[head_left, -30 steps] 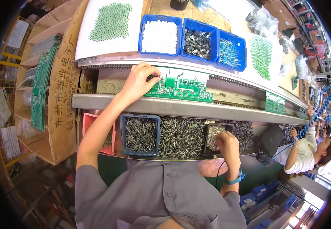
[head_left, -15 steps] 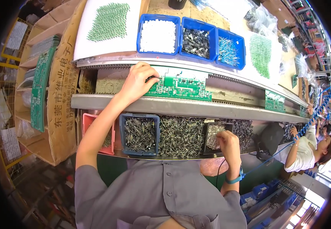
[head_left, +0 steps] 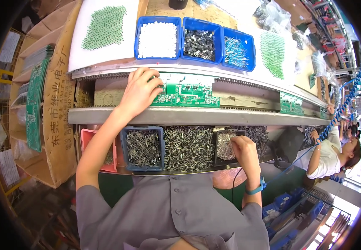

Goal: The person assembles electronic components onto a printed circuit board by hand, taking components from bins and placing them onto the board on a conveyor belt.

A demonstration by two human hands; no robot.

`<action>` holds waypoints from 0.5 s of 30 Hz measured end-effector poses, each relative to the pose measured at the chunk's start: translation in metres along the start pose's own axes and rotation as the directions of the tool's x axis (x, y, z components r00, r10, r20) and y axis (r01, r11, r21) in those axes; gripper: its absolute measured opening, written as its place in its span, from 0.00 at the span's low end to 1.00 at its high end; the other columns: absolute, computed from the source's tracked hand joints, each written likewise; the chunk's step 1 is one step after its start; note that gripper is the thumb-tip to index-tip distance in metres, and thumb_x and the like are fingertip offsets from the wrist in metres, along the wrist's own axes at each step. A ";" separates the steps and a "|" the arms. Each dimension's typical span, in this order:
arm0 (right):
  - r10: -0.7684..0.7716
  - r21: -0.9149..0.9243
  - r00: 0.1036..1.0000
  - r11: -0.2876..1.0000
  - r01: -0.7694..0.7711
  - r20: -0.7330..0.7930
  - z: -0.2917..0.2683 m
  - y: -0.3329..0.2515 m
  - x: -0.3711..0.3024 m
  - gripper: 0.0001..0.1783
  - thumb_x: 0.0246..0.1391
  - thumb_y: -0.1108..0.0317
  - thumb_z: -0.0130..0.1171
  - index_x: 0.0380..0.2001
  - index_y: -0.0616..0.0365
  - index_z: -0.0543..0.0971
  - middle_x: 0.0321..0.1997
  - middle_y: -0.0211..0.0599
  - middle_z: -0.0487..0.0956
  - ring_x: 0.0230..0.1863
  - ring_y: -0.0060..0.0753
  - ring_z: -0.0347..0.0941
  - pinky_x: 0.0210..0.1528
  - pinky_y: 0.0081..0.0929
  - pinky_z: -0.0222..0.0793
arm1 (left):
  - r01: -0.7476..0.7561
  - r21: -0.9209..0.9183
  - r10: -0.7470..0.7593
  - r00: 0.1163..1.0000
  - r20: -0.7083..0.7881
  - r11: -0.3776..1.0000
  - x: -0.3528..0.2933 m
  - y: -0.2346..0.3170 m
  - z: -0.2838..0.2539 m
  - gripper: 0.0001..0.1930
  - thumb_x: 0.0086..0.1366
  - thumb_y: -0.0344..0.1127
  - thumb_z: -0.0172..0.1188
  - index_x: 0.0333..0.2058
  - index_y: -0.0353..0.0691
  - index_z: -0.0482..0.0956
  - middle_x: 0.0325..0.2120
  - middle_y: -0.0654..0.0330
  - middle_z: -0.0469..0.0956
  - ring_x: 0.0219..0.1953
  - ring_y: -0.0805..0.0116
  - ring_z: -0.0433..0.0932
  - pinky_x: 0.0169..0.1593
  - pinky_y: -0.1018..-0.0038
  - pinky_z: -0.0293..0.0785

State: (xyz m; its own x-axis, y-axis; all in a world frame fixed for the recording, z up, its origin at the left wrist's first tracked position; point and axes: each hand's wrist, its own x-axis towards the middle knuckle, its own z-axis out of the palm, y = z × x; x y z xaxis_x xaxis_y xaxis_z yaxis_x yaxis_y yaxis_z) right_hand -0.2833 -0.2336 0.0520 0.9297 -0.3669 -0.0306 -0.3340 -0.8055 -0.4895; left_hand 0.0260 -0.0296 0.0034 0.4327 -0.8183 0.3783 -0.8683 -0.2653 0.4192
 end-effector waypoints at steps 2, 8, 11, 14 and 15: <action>0.004 0.025 1.000 1.000 -0.004 -0.015 -0.006 -0.005 0.007 0.07 0.46 0.80 0.57 0.31 0.63 0.77 0.26 0.46 0.76 0.29 0.51 0.74 0.32 0.40 0.70 | 0.036 -0.069 -0.038 0.999 -0.026 0.997 0.002 0.017 0.000 0.07 0.51 0.31 0.65 0.30 0.40 0.77 0.38 0.61 0.74 0.48 0.58 0.70 0.51 0.63 0.63; -0.112 0.054 0.991 0.992 0.116 -0.076 -0.005 -0.014 0.058 0.04 0.51 0.76 0.58 0.31 0.60 0.73 0.23 0.47 0.75 0.26 0.53 0.73 0.29 0.41 0.69 | -0.207 -0.384 0.286 0.945 0.162 0.900 0.000 0.111 0.018 0.05 0.50 0.31 0.60 0.27 0.39 0.75 0.26 0.56 0.73 0.31 0.54 0.75 0.35 0.61 0.73; -0.165 0.086 0.983 0.981 0.172 -0.079 0.010 -0.018 0.091 0.04 0.51 0.75 0.59 0.30 0.60 0.74 0.24 0.46 0.76 0.27 0.52 0.74 0.29 0.40 0.70 | -0.343 -0.391 0.468 0.834 0.291 0.854 -0.006 0.164 0.047 0.04 0.49 0.32 0.56 0.22 0.40 0.73 0.22 0.59 0.72 0.28 0.60 0.75 0.31 0.64 0.71; -0.236 0.162 0.972 0.958 0.235 -0.014 0.024 -0.024 0.116 0.04 0.48 0.75 0.60 0.29 0.59 0.75 0.25 0.44 0.77 0.27 0.50 0.74 0.29 0.39 0.70 | -0.474 -0.280 0.539 0.807 0.242 0.835 -0.019 0.202 0.080 0.04 0.50 0.34 0.57 0.23 0.43 0.79 0.24 0.64 0.75 0.30 0.68 0.76 0.33 0.72 0.67; -0.256 0.176 0.966 0.953 0.246 0.037 0.029 -0.025 0.122 0.04 0.48 0.74 0.60 0.29 0.59 0.75 0.25 0.44 0.77 0.27 0.50 0.75 0.29 0.38 0.70 | -0.475 -0.251 0.534 0.791 0.297 0.843 -0.018 0.210 0.088 0.06 0.50 0.36 0.57 0.25 0.43 0.80 0.26 0.63 0.76 0.32 0.67 0.76 0.34 0.71 0.68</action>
State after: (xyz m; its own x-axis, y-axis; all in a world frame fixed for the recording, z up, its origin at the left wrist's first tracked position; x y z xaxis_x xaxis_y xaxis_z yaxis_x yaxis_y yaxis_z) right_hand -0.1567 -0.2450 0.0351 0.9893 -0.1313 0.0636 -0.0627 -0.7761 -0.6274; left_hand -0.1857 -0.1154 0.0125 -0.1936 -0.9408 0.2781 -0.8769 0.2930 0.3810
